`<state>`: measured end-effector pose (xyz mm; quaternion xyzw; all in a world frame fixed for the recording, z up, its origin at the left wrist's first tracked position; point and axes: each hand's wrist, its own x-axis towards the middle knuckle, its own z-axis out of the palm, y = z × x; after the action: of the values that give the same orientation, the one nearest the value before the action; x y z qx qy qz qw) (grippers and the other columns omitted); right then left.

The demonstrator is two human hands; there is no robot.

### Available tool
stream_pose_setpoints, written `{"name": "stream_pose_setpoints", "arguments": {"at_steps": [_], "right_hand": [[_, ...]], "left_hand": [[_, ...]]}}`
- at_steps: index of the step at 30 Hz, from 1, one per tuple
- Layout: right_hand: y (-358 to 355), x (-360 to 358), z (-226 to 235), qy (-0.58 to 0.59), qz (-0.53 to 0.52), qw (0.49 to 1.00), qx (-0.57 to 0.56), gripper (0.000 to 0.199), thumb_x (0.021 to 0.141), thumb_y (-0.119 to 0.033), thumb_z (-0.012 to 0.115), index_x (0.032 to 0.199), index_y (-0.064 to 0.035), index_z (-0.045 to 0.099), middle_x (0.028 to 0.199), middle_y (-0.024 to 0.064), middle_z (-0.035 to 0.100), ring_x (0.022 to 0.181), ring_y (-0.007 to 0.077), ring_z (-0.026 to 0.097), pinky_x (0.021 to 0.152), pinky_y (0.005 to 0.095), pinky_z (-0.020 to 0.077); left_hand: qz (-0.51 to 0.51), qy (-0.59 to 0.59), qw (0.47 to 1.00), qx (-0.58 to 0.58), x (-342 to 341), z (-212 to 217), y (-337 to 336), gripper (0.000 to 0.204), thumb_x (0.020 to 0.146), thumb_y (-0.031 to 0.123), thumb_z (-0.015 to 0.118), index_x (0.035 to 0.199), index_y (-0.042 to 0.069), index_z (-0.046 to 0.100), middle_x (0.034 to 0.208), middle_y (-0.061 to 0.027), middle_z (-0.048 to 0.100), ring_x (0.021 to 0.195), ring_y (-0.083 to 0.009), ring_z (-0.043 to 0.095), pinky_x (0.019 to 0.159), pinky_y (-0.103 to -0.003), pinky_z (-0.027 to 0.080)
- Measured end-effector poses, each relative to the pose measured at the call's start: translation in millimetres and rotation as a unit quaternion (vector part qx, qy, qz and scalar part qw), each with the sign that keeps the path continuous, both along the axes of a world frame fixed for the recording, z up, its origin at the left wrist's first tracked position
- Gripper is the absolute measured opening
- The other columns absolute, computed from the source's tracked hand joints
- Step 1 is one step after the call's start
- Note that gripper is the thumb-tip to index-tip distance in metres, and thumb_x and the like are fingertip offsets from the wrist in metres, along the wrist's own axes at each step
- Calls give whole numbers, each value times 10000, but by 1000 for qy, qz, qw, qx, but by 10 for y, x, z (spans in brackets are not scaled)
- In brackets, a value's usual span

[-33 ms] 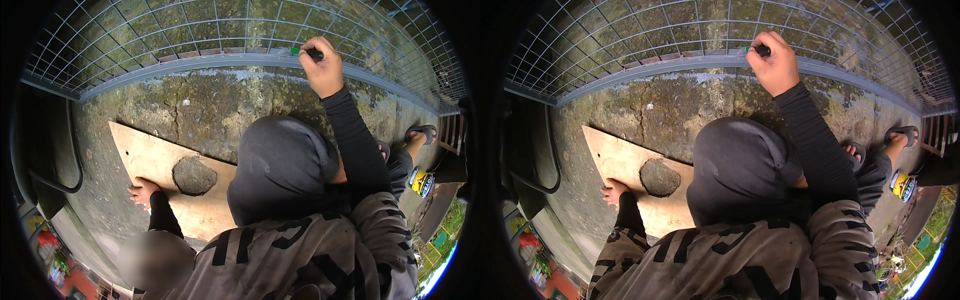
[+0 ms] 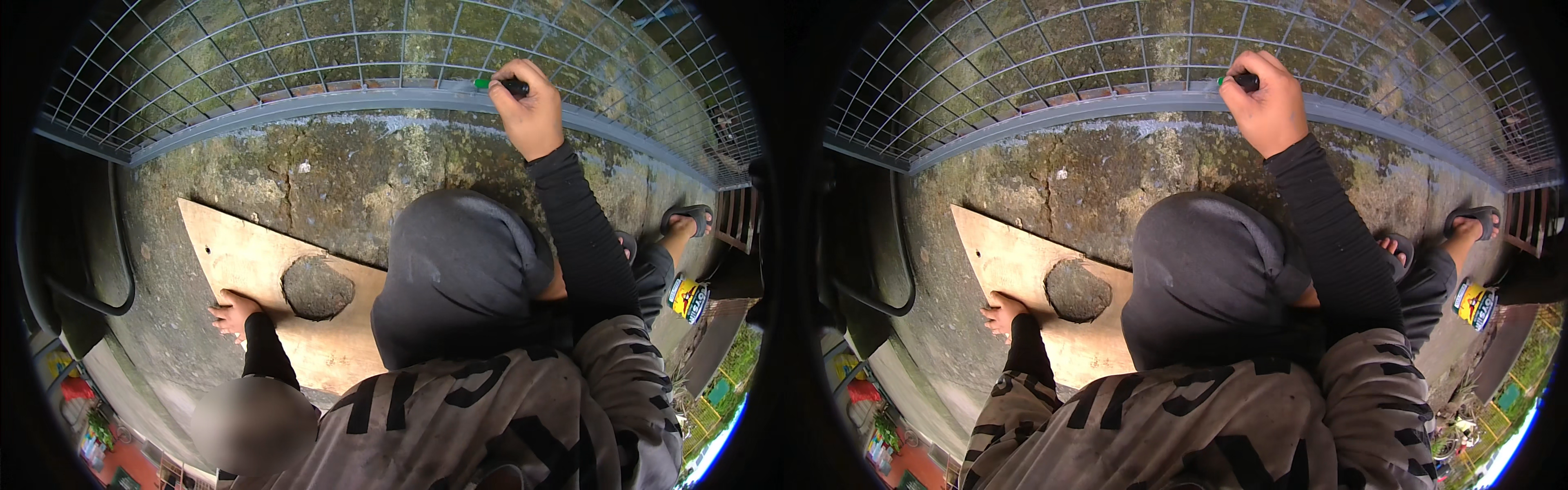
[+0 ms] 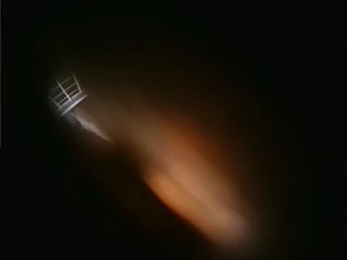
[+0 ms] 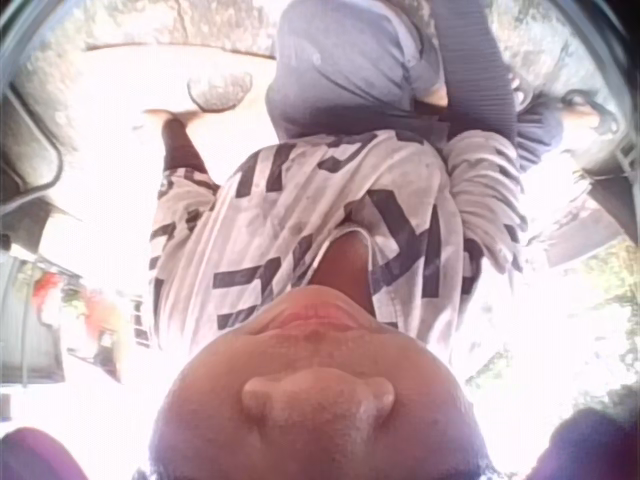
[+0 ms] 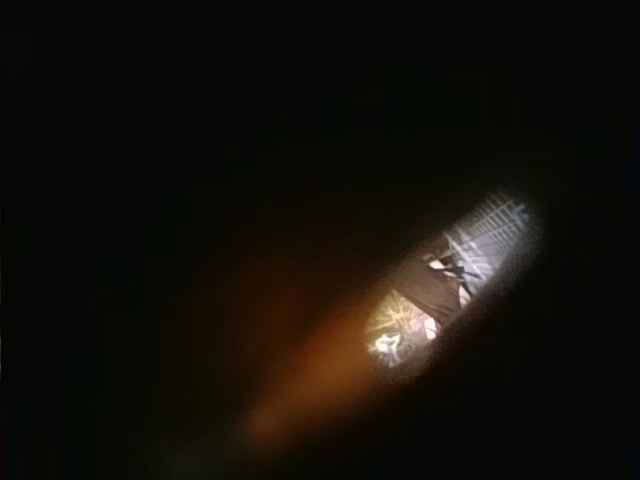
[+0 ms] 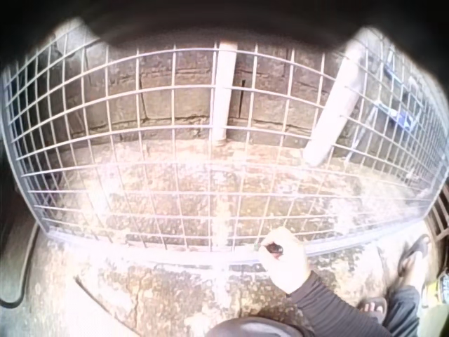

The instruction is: The person sits on the ground and paints the lower edge of a metal wire fence using a small brush and a paint can. They repeatedly dip the brush into the paint and apply it along the fence base.

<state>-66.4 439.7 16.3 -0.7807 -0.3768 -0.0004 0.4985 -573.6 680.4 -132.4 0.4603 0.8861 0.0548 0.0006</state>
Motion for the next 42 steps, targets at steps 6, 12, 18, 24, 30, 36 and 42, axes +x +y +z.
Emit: {"name": "stream_pose_setpoints", "arguments": {"at_steps": [6, 12, 18, 24, 30, 36, 42], "right_hand": [[-22, -51, -62, -107, 53, 993, -18, 105, 811, -95, 658, 865, -14, 619, 851, 97, 573, 707, 240, 606, 645, 323, 490], [-151, -401, 109, -243, 52, 968, -35, 128, 765, -54, 701, 867, -12, 636, 873, 106, 594, 715, 267, 643, 636, 353, 525], [-148, -401, -21, -234, 119, 957, -125, 160, 694, -19, 689, 826, -27, 600, 873, 91, 559, 815, 271, 635, 665, 354, 529], [105, -556, 64, -303, 124, 925, -193, 160, 695, -80, 700, 813, -81, 592, 885, 66, 541, 792, 256, 589, 628, 363, 521], [144, -648, 134, -309, 145, 897, -282, 283, 711, -156, 737, 951, -117, 593, 909, 55, 483, 790, 253, 561, 607, 374, 526], [243, -621, -111, -309, 159, 879, -328, 194, 750, -163, 679, 927, -118, 611, 904, 69, 511, 804, 259, 578, 624, 394, 557], [353, -745, 119, -340, 164, 878, -293, 280, 725, -145, 721, 988, -143, 625, 929, 60, 518, 823, 251, 559, 620, 370, 551]], "left_hand": [[-3, 14, 1000, -6, 49, 4, 0, 788, 911, 701, 352, 1538, 230, 270, 1601, -179, 205, 1472, -387, 199, 1114, -683, 133], [-2, 11, 1000, -7, 49, -65, 19, 776, 916, 690, 358, 1537, 233, 269, 1605, -179, 191, 1476, -375, 195, 1118, -680, 129], [-1, 17, 1000, 0, 32, -68, 28, 776, 908, 694, 371, 1529, 237, 289, 1600, -180, 207, 1473, -376, 206, 1123, -677, 128], [-5, 12, 1000, 3, 10, -110, 36, 775, 906, 701, 368, 1529, 247, 290, 1599, -180, 211, 1472, -381, 207, 1121, -682, 127], [-3, 14, 1000, -8, 13, -83, 18, 778, 907, 705, 362, 1535, 253, 274, 1604, -172, 199, 1478, -377, 189, 1122, -681, 123], [-2, 13, 1000, -4, 34, -71, 34, 778, 909, 710, 352, 1533, 249, 279, 1605, -165, 202, 1478, -373, 191, 1119, -683, 128], [-4, 21, 1000, 1, 20, -90, 43, 788, 905, 722, 337, 1530, 245, 287, 1597, -173, 223, 1472, -374, 208, 1108, -693, 132]]}}
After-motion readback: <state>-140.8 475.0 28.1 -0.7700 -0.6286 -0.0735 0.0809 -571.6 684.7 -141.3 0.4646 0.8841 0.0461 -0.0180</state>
